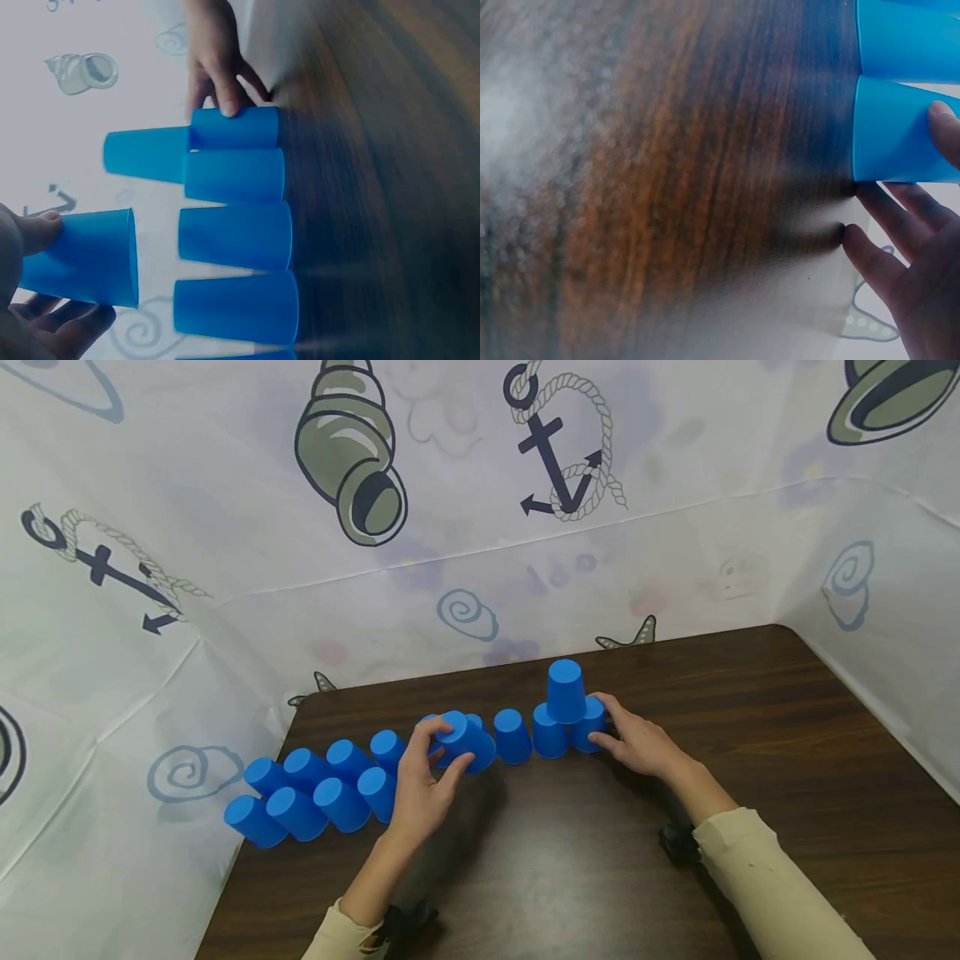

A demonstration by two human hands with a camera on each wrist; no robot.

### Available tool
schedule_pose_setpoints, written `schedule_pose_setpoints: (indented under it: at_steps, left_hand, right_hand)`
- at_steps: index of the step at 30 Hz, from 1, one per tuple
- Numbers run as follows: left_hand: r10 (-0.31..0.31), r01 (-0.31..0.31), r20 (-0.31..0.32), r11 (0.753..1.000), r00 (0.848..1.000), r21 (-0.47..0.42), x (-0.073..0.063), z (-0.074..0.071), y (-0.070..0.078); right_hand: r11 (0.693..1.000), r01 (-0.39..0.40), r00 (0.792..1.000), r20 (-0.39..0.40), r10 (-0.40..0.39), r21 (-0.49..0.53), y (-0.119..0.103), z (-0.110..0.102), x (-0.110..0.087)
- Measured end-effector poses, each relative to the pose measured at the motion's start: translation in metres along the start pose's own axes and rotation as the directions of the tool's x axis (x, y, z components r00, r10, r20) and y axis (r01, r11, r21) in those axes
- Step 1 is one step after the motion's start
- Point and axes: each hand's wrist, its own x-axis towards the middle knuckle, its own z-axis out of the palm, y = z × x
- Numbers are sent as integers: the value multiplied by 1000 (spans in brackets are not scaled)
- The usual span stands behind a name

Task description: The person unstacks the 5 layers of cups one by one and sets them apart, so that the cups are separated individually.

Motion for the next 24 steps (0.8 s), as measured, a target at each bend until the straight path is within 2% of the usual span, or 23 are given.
schedule_pose_setpoints:
  at_steps: [3, 8, 10, 13, 15, 18, 20, 24]
  left_hand:
    - [-39, 39, 0, 999, 999, -4, -17, -19, 3]
    - [-92, 92, -8, 995, 996, 38, -49, -53, 4]
    - [-126, 128, -33, 990, 991, 60, -61, -67, 3]
    - [-197, 205, -97, 975, 976, 80, -77, -89, 0]
    - [-260, 276, -158, 957, 953, 90, -85, -104, -2]
    - [-353, 386, -237, 916, 905, 111, -94, -128, -4]
    - [-407, 454, -272, 881, 872, 136, -99, -143, -5]
    - [-471, 545, -321, 813, 822, 205, -113, -171, -16]
  right_hand:
    - [1000, 2, 1000, -2, -2, 5, 1, 1, 0]
    - [1000, 1, 1000, -8, -1, 3, 3, 3, 1]
    - [1000, 0, 1000, -7, 0, 4, 3, 3, 1]
    - [1000, -1, 1000, -3, 1, 6, 1, 1, 1]
    - [1000, -2, 1000, 0, 2, 6, 0, 0, 1]
    - [1000, -1, 1000, 4, 1, 0, -1, 0, 0]
    - [1000, -3, 1000, 2, 3, -3, -1, 0, 0]
    - [1000, -3, 1000, 0, 3, 2, -2, 0, 1]
